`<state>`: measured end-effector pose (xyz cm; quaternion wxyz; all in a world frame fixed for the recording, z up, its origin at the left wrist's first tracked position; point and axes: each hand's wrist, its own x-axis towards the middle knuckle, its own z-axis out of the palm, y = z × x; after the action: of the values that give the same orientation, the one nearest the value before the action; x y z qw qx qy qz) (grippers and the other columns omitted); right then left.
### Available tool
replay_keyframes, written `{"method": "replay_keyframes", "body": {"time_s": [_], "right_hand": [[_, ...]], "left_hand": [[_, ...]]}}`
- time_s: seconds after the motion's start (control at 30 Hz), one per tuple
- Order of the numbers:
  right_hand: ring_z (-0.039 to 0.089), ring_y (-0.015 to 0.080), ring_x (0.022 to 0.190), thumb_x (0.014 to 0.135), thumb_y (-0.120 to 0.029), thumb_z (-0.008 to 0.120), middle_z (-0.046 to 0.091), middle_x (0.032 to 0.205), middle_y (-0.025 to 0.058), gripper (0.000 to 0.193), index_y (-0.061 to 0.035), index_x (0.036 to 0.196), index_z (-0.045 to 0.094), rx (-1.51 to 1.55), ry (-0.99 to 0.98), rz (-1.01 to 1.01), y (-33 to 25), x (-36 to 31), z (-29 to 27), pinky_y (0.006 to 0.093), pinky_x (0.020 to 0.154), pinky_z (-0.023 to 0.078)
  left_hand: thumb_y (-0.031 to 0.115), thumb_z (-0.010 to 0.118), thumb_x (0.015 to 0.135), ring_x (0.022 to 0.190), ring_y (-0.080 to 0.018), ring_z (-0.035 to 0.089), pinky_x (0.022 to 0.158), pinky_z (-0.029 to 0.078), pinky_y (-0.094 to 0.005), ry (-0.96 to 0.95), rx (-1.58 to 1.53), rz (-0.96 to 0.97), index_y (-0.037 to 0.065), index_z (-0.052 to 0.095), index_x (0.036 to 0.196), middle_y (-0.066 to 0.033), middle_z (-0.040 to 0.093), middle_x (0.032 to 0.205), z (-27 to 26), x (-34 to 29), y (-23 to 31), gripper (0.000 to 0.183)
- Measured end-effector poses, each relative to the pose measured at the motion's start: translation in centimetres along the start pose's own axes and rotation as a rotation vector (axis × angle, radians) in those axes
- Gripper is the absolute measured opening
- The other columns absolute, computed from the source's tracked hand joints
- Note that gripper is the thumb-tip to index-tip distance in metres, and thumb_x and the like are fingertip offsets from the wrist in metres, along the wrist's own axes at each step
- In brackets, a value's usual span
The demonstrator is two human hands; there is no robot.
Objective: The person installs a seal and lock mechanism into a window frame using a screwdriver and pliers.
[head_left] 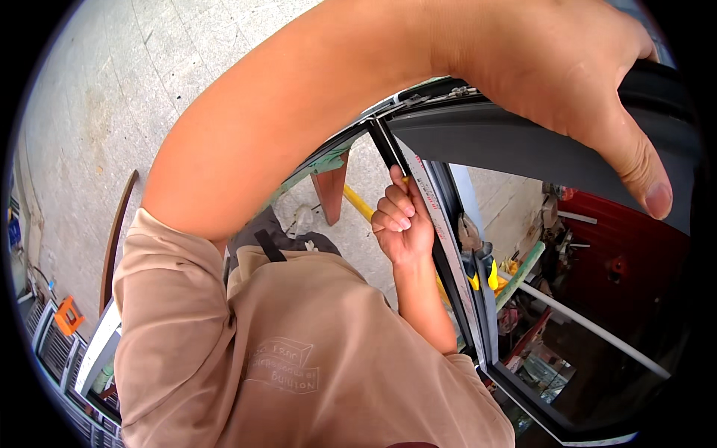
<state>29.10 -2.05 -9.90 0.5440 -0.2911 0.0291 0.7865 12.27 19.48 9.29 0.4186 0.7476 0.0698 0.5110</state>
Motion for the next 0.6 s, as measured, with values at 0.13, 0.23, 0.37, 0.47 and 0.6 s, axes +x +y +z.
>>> {"method": "replay_keyframes", "body": {"time_s": [0.13, 0.23, 0.37, 0.47, 0.6], "right_hand": [[0.043, 0.0062, 0.054, 0.117, -0.029, 0.041, 0.042, 0.067, -0.0056, 0.038, -0.0018, 0.131, 0.064, 0.180, -0.072, 0.101, -0.5, 0.2, -0.2, 0.0219, 0.051, 0.040], [0.049, 0.0078, 0.055, 0.119, -0.031, 0.036, 0.045, 0.066, -0.0036, 0.041, -0.0004, 0.128, 0.063, 0.248, -0.107, 0.145, -0.4, 0.4, 0.3, 0.0227, 0.052, 0.043], [0.053, 0.0079, 0.055, 0.119, -0.031, 0.035, 0.046, 0.066, -0.0030, 0.041, 0.0000, 0.128, 0.061, 0.282, -0.116, 0.119, 0.0, 0.3, 0.6, 0.0226, 0.052, 0.045], [0.054, 0.0077, 0.055, 0.119, -0.029, 0.036, 0.046, 0.066, -0.0029, 0.039, -0.0002, 0.128, 0.061, 0.326, -0.127, 0.114, 0.2, 0.4, 0.9, 0.0220, 0.051, 0.045], [0.047, 0.0063, 0.056, 0.119, -0.026, 0.039, 0.044, 0.069, -0.0055, 0.033, -0.0036, 0.131, 0.060, 0.318, -0.180, 0.117, 0.2, 0.7, 0.4, 0.0225, 0.054, 0.043]], "left_hand": [[0.067, 0.083, 0.083, 0.106, -0.0302, 0.073, 0.093, 0.057, -0.0360, 0.016, 0.005, -0.008, -0.010, 0.058, 0.134, -0.0233, 0.073, 0.114, -0.3, -0.5, 0.3, 0.096], [0.066, 0.083, 0.083, 0.106, -0.0303, 0.073, 0.093, 0.057, -0.0361, 0.035, 0.017, -0.011, -0.010, 0.059, 0.134, -0.0232, 0.073, 0.113, -0.8, -0.9, 0.6, 0.095], [0.065, 0.083, 0.083, 0.106, -0.0305, 0.073, 0.093, 0.058, -0.0363, 0.042, 0.007, -0.011, -0.010, 0.059, 0.133, -0.0231, 0.074, 0.113, -0.8, -0.9, 0.7, 0.094], [0.065, 0.083, 0.083, 0.106, -0.0306, 0.073, 0.093, 0.058, -0.0364, 0.051, 0.010, -0.012, -0.010, 0.059, 0.133, -0.0230, 0.074, 0.113, -1.1, -1.1, 0.8, 0.093], [0.064, 0.083, 0.083, 0.106, -0.0308, 0.073, 0.093, 0.058, -0.0366, 0.062, 0.013, -0.013, -0.010, 0.060, 0.133, -0.0230, 0.074, 0.112, -1.2, -1.3, 1.0, 0.092]]}}
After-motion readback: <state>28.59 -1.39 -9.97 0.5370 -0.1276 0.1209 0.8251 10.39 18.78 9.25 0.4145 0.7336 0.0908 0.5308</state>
